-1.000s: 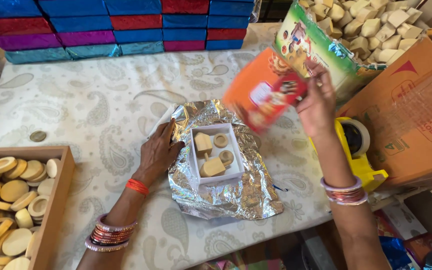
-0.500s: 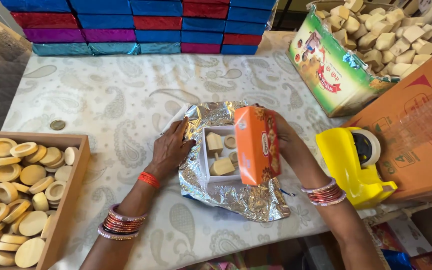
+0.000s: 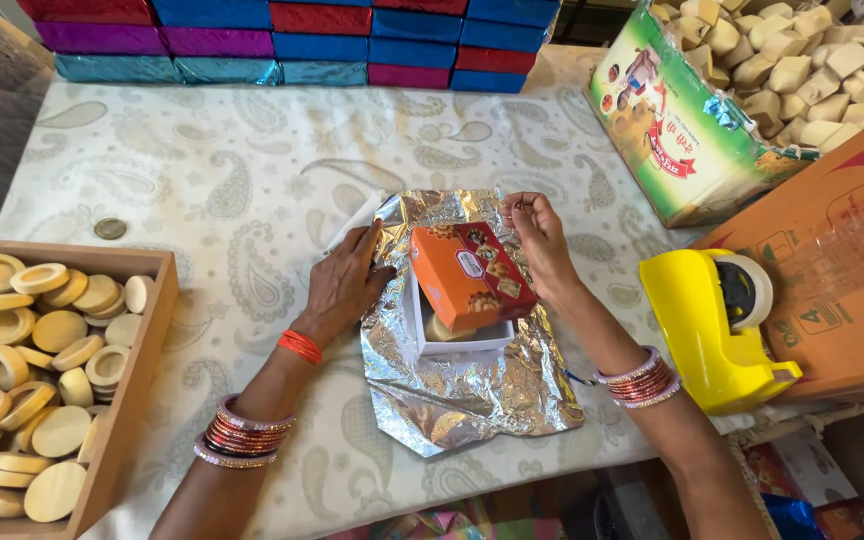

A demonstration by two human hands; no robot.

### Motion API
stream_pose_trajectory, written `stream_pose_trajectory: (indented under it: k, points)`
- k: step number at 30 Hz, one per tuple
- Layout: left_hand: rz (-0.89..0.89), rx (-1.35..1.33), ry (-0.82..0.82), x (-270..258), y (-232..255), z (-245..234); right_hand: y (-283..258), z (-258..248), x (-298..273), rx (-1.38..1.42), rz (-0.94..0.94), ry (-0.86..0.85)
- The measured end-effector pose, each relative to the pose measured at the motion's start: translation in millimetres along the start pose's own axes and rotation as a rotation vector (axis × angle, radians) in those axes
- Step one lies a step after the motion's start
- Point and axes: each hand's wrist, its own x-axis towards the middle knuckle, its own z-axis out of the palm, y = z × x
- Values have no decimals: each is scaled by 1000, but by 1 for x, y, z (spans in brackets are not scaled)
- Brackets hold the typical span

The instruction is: Packing small wooden items and boxes into foil and blue plastic wrap at a table.

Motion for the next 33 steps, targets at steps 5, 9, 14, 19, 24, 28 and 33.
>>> stream_pose_trajectory:
  k: [5,9,14,19,24,28,33]
  points:
    - [-3,17,15,-1,4,-3,-50,8,-42,-318,-142,-102]
    - [-63,6,-24,0,4,-3,-111,29,-91,-521,-268,-463]
    - [16,31,46,0,-3,5,-113,31,-108,-1126,-388,-669]
    - [-27,26,10,-1,1,1,-120,37,-111,-1101,-407,-683]
    - [4,18,26,-1,-1,3,-130,45,-117,-1179,-379,-652]
    - [-11,24,11,-1,0,2,-132,45,-116,-1170,-377,-628]
    - [-26,24,-7,-1,0,2,-130,47,-122,-1194,-375,-652]
